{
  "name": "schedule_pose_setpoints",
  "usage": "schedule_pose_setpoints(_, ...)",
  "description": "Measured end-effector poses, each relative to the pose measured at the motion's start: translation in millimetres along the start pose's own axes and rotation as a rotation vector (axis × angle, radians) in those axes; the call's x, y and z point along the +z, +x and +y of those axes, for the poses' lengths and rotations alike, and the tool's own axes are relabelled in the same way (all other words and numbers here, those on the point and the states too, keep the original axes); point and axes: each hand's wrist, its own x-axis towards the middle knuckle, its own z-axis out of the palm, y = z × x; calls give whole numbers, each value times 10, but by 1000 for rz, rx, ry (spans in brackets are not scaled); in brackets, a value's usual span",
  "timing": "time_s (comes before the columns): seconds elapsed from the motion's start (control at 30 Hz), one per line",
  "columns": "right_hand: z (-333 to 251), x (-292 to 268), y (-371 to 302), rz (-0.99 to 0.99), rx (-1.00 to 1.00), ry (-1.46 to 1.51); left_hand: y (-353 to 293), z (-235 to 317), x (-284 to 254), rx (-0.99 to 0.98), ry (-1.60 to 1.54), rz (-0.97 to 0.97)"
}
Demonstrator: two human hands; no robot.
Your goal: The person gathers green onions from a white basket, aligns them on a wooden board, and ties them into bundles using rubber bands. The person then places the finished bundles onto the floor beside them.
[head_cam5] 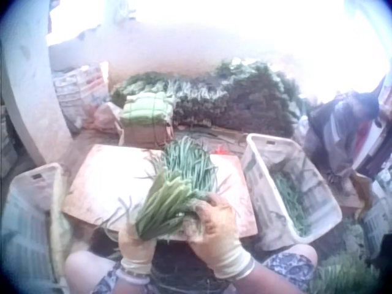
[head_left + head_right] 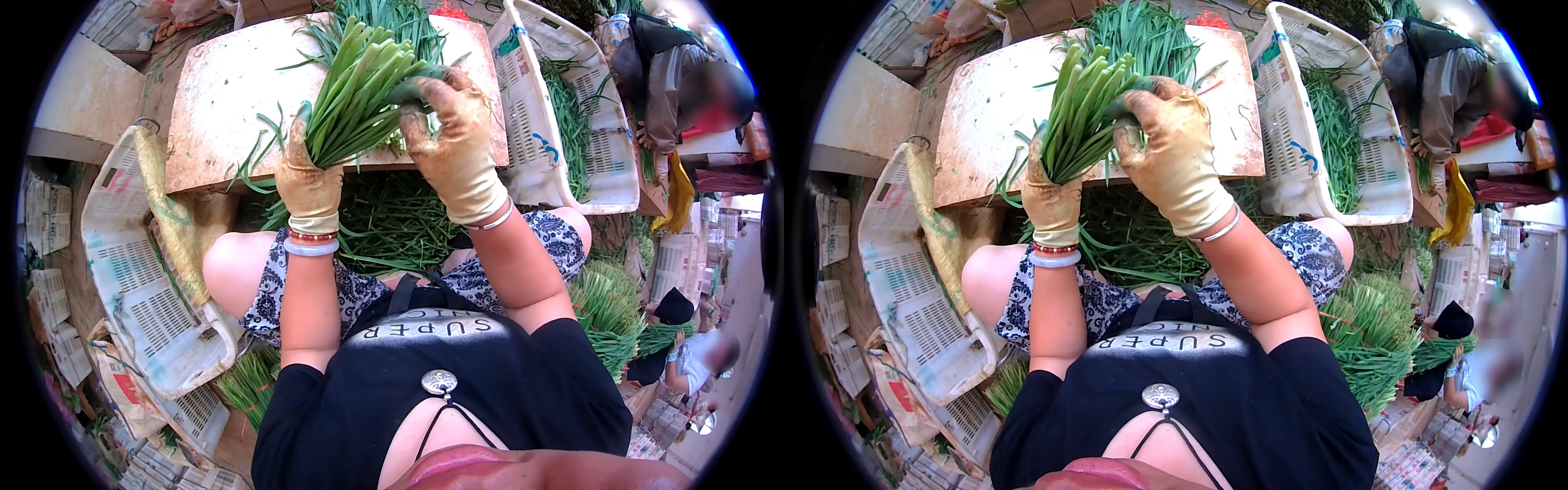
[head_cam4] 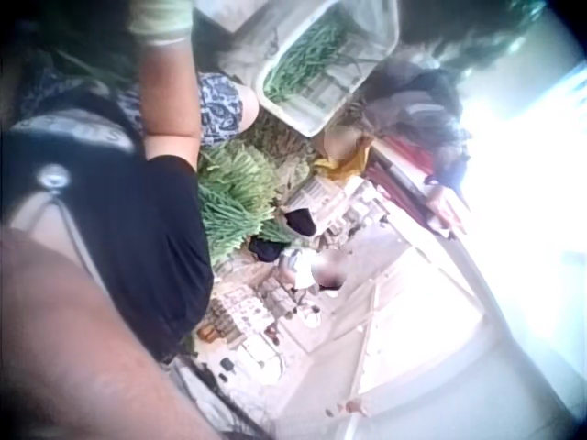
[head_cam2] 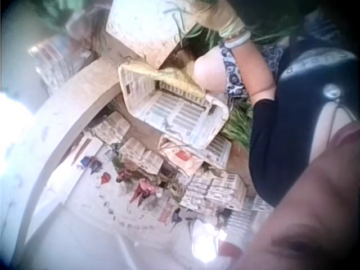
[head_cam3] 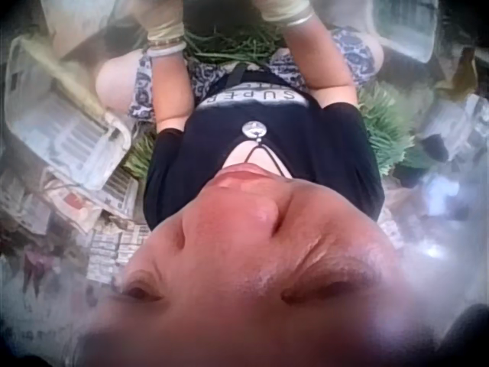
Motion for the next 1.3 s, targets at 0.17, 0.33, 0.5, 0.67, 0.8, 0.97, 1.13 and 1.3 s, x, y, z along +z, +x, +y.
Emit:
schedule_pose_setpoints(0.17, -40, 26, -37, 63, 393, 117, 11, -31, 19, -114, -242, 73)
schedule_pose_setpoints(0.33, 55, 26, -8, -116, 370, 100, 60, -24, 6, 119, 98, 108)
schedule_pose_setpoints(0.5, 9, -56, 16, -72, 267, 72, 141, 91, -64, 376, 512, 88)
schedule_pose_setpoints(0.67, 65, -192, 9, 248, 112, 116, 176, 126, -51, 388, 470, 67)
schedule_pose_setpoints(0.8, 169, -882, 12, 493, 40, 437, 158, 89, -106, 210, 42, 140)
schedule_pose_setpoints(0.97, 337, -2001, -265, 370, 116, 875, 115, 158, -145, -38, -517, 140)
schedule_pose_setpoints(1.13, 126, -1487, -383, -69, 637, 114, 123, 166, -142, 233, 40, 136)
schedule_pose_setpoints(1.3, -30, -830, -252, -143, 591, 761, 145, 173, -98, 423, 473, 76)
